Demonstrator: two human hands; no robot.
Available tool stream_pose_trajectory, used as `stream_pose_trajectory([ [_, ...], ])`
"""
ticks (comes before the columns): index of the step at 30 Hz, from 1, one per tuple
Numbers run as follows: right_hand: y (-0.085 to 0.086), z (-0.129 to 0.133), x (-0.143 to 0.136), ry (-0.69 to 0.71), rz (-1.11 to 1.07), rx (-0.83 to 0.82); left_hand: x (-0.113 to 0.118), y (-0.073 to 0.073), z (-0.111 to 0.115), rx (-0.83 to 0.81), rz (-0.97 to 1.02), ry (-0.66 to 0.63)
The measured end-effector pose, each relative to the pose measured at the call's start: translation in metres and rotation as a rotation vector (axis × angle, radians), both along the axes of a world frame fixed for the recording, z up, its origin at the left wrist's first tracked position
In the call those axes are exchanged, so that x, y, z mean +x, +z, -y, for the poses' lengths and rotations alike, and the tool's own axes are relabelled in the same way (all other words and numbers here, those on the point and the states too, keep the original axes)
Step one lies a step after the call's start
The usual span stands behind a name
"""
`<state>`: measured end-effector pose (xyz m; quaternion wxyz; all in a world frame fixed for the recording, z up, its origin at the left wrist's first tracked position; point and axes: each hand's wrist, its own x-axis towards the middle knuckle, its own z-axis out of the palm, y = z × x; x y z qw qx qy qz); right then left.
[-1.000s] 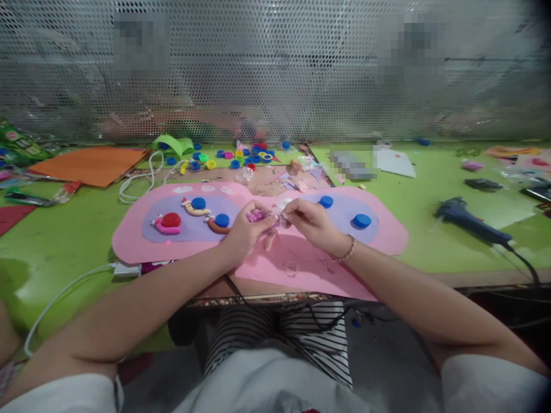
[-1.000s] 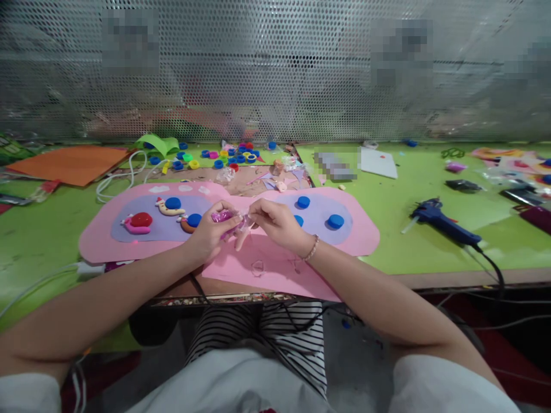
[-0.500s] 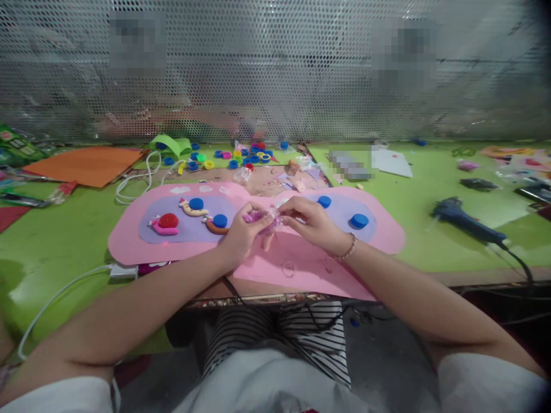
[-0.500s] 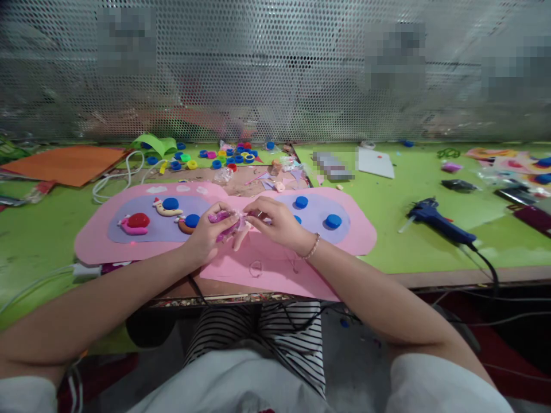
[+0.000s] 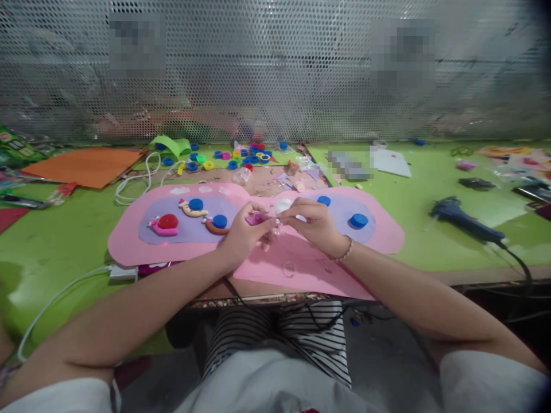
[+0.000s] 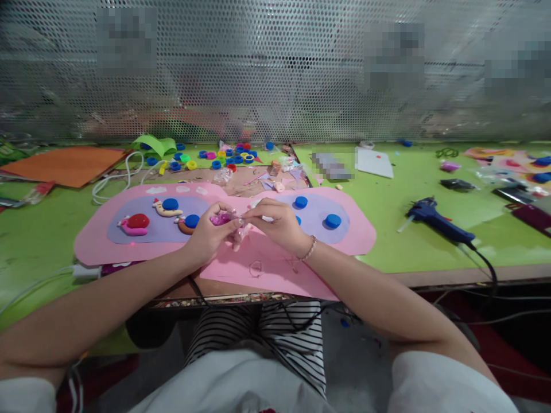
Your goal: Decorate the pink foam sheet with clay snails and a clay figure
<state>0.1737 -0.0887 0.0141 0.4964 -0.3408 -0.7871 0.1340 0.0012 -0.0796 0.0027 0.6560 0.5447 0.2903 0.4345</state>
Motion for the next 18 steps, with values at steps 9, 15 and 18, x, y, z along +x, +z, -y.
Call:
stream_pose_trajectory([
  [9,0.0035,0.0015,-0.0030,-0.049,-0.045,-0.160,0.0002,0.0075,0.0064,0.228,-0.129,0.140],
  [15,0.0050,0.0002,-0.0041,0.016,-0.148,-0.425,-0.0023,0.0047,0.0059,0.356,-0.257,0.279],
  [18,0.0058,0.0013,-0.0039,0.048,-0.199,-0.543,-0.0025,0.0046,0.0067,0.318,-0.222,0.227],
])
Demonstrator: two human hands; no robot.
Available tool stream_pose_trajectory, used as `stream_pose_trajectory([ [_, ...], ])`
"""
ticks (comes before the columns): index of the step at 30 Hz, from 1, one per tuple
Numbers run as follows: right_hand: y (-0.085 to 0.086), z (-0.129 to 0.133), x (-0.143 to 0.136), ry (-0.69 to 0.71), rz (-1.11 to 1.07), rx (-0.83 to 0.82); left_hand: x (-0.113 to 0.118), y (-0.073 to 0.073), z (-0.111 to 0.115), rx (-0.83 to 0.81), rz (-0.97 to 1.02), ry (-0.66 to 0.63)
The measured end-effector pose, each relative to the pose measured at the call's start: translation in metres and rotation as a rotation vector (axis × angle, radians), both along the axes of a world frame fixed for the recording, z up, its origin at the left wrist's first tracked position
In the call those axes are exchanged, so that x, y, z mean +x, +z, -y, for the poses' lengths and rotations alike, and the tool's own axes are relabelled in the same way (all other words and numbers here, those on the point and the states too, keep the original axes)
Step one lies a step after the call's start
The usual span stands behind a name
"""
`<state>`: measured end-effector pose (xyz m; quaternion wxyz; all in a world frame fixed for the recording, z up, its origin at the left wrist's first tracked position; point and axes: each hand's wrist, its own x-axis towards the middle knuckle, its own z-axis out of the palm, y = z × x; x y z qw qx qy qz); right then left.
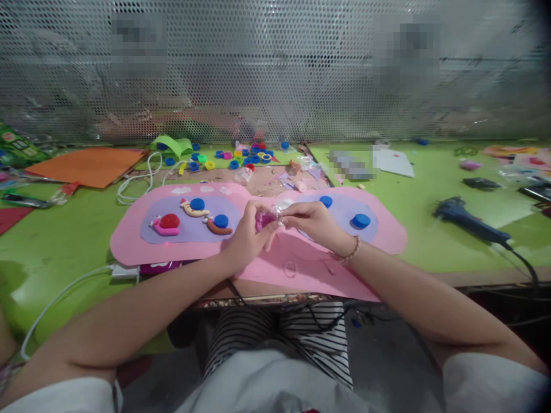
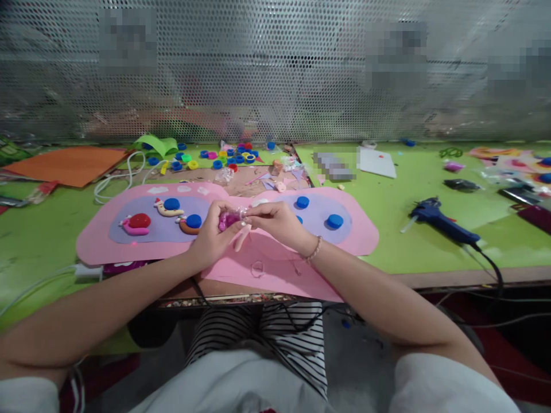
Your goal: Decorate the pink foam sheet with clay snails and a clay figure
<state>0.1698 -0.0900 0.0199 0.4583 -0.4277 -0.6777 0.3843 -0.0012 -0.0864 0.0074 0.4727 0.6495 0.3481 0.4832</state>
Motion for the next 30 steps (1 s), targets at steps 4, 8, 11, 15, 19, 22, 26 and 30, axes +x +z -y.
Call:
stream_pose_trajectory([
  [4,0.000,0.001,0.000,-0.009,0.095,0.035,0.001,0.003,0.002,-0.104,0.049,-0.057],
  [8,-0.005,0.000,0.000,-0.003,0.278,0.298,0.002,0.001,0.002,-0.132,0.051,-0.099],
  [11,-0.009,-0.002,0.000,0.021,0.344,0.480,0.002,-0.004,0.001,-0.157,0.069,-0.178],
  [15,-0.009,-0.001,0.000,0.035,0.383,0.599,0.003,-0.007,-0.002,-0.232,0.108,-0.226],
  [19,-0.003,-0.001,0.000,0.038,0.400,0.589,0.004,-0.008,-0.003,-0.290,0.205,-0.254],
  [22,0.000,0.000,0.000,0.059,0.415,0.598,0.005,-0.009,-0.003,-0.300,0.269,-0.223],
  [26,0.001,-0.001,0.002,0.081,0.373,0.578,0.005,-0.008,-0.002,-0.320,0.307,-0.206],
  [30,0.001,-0.002,0.007,0.077,0.317,0.532,0.005,-0.002,-0.003,-0.342,0.324,-0.186],
])
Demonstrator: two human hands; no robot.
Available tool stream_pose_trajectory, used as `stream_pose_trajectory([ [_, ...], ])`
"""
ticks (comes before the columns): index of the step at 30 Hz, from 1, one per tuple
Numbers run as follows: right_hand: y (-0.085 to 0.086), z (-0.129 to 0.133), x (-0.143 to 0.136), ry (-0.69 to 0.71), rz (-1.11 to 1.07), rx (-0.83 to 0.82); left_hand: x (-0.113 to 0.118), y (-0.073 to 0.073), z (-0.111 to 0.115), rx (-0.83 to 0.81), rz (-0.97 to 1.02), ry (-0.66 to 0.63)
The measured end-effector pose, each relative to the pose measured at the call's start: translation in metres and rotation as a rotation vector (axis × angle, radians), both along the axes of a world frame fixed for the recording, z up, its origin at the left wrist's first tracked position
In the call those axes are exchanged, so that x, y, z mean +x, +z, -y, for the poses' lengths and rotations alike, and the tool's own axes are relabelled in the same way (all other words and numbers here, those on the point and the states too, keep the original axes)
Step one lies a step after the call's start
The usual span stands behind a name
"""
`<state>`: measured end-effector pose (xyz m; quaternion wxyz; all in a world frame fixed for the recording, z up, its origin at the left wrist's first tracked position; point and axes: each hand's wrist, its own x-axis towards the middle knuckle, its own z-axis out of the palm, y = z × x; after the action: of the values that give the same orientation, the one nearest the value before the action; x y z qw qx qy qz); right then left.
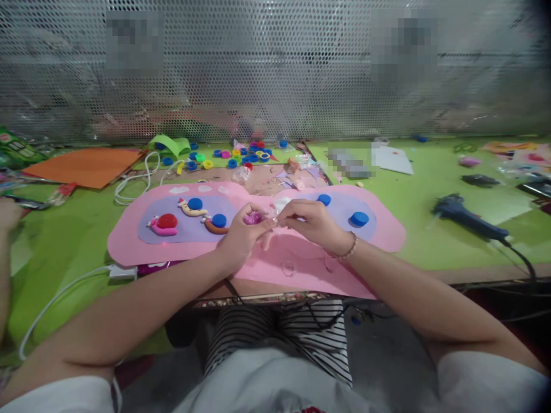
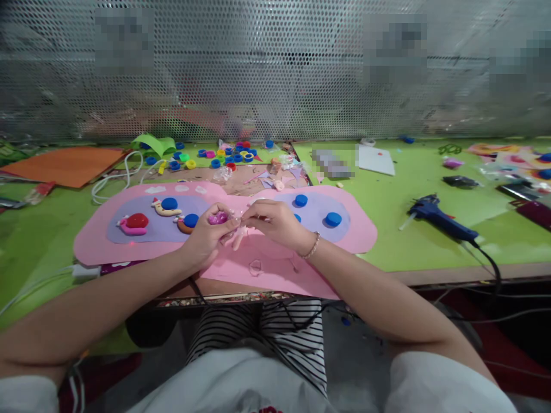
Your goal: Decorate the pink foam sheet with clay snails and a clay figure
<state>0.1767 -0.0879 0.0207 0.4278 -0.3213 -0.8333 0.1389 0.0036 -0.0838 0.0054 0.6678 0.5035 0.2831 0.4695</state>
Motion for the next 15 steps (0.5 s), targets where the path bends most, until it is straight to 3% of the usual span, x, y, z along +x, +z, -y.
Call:
stream_pose_trajectory([
  [8,0.002,0.000,-0.001,-0.161,0.016,-0.023,0.000,0.005,-0.003,-0.063,0.016,0.092],
  [12,0.004,-0.006,0.003,-0.237,-0.313,-0.278,0.000,0.003,-0.007,-0.126,0.075,0.191],
  [15,0.002,-0.011,0.006,-0.141,-0.569,-0.466,0.001,0.001,-0.009,-0.118,0.093,0.224],
])
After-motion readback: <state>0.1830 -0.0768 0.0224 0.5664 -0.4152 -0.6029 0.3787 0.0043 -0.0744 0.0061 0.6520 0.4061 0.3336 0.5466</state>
